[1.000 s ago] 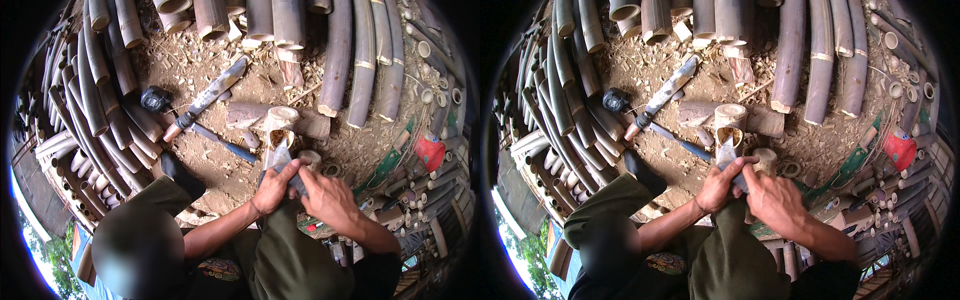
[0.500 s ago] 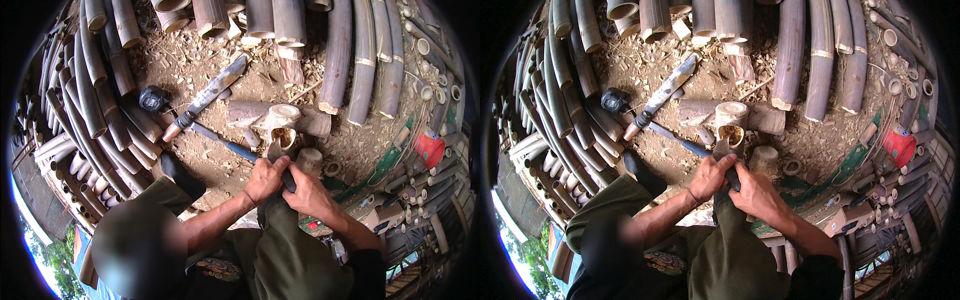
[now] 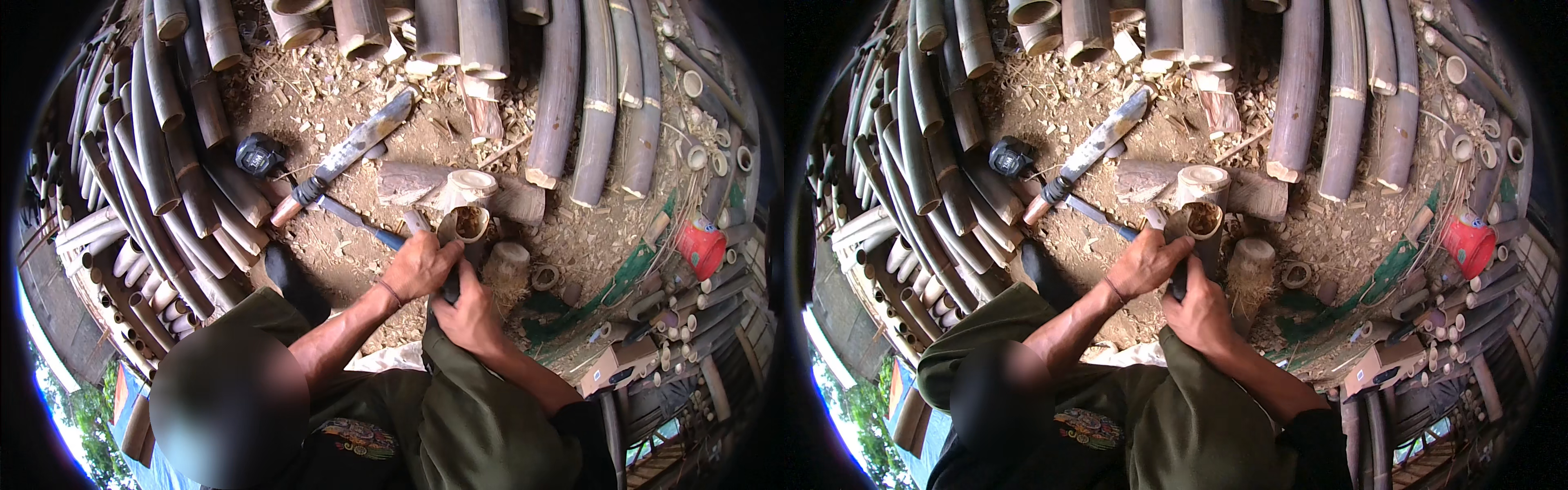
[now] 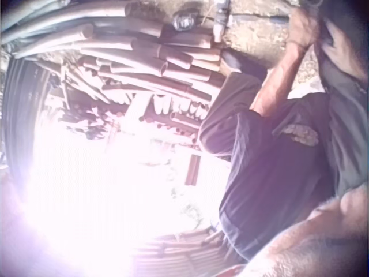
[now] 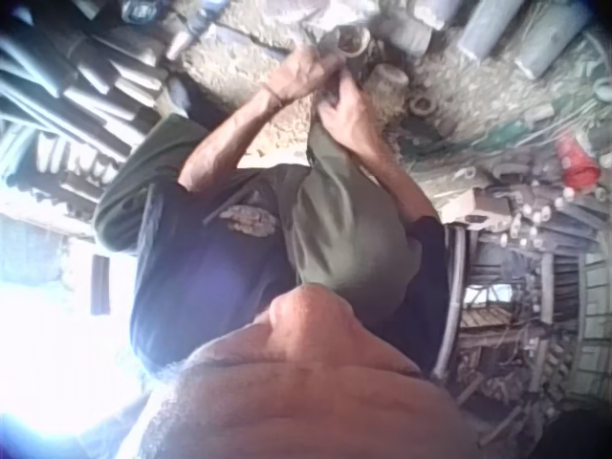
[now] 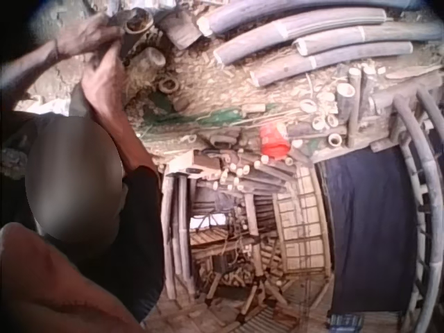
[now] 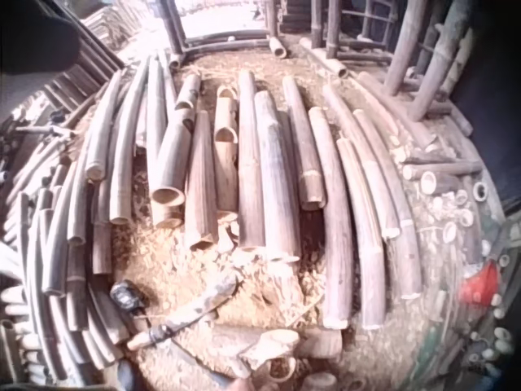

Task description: The person sits on the ground surrounded by bamboo pieces and uses a knife to carve and smooth the ends of bamboo segments. They repeatedly pick up a piece, shave the rim, and place it back down among the others.

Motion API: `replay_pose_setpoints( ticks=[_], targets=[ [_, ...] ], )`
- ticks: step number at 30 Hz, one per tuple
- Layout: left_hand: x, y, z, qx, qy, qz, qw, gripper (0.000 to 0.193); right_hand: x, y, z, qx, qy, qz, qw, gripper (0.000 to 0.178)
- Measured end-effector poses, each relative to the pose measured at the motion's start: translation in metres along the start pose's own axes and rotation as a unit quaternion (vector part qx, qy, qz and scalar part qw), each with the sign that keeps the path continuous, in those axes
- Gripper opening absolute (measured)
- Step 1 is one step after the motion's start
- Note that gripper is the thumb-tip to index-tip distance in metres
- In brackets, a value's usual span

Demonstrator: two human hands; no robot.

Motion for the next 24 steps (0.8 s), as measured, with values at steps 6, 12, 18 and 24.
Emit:
replay_pose_setpoints(
  ticks=[6,12,18,24],
  targets=[
    [-0.056,-0.018,0.029,-0.044,0.177,-0.424,0.887,0.027,0.031,0.092,0.012,-0.049,0.11,-0.317,0.941,0.049],
    [-0.063,-0.026,0.027,-0.193,0.167,-0.721,0.645,0.036,0.091,0.102,0.043,0.055,0.226,-0.557,0.797,0.02],
    [-0.066,-0.018,0.025,-0.209,0.103,-0.859,0.455,0.028,0.143,0.076,0.061,0.229,0.184,-0.66,0.691,0.009],
    [-0.058,-0.017,0.022,-0.127,0.13,-0.862,0.473,0.041,0.151,0.074,0.089,0.231,0.176,-0.637,0.714,0.012]
  ],
)
Point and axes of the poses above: each hand's wrist, its own z-axis towards the middle knuckle, its own y-axis out of the back of the hand, x = y × z, the point moved 3 cm from there along z, towards the middle knuckle, and after that the axes turned 9 degrees about -y, right-handed, at the moved point
